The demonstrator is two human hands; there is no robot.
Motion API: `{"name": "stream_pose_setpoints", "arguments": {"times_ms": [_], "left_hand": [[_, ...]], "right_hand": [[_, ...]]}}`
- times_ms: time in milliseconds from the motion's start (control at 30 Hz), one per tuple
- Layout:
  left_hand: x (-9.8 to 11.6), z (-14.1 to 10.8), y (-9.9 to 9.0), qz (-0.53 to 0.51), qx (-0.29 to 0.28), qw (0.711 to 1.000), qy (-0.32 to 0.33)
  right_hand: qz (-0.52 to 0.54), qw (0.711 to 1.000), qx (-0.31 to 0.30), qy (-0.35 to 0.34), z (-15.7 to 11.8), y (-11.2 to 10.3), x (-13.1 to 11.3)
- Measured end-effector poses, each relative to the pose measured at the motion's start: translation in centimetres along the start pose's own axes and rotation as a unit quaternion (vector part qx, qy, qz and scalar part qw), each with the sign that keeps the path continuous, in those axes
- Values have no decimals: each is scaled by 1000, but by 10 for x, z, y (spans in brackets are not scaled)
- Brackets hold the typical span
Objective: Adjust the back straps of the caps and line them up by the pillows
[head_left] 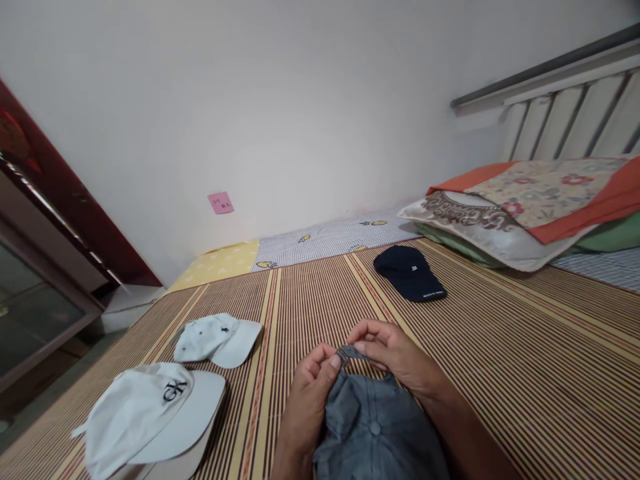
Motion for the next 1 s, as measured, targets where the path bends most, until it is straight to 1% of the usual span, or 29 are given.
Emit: {"name": "stream_pose_setpoints", "arguments": {"times_ms": [133, 200, 300, 433, 633, 800, 900, 1000], "left_hand": [[0, -1, 0, 21, -1, 1000, 3], [0, -1, 0, 28, -5, 1000, 6], [2, -1, 1, 38, -7, 999, 7], [4, -2, 2, 42, -24, 999, 2], [0, -2, 3, 16, -47, 999, -3], [-1, 0, 6, -5, -29, 1000, -6], [-2, 1, 8, -49, -14, 998, -21], [-1, 3, 9, -92, -13, 995, -42]], "right_hand": [[-73, 994, -54, -57, -3, 3, -6], [-93, 991, -68, -67, -3, 3, -9], [-113, 990, -58, -56, -4, 3, -13], [-104, 993, -51, -17, -6, 4, -14], [-59, 995, -80, 13, -8, 4, -12], [-37, 995, -91, 17, -8, 6, -9], [-34, 995, -90, 17, -9, 7, -10], [-34, 995, -88, 10, -8, 7, -11]]}}
Point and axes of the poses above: each hand's wrist, its own z-axis towards the middle knuckle, its own y-axis out of the palm, x = y × z, the point moved 2 cm from there along z, towards the middle knuckle, and after that the axes turned 9 degrees about z, right-handed, at the moved point
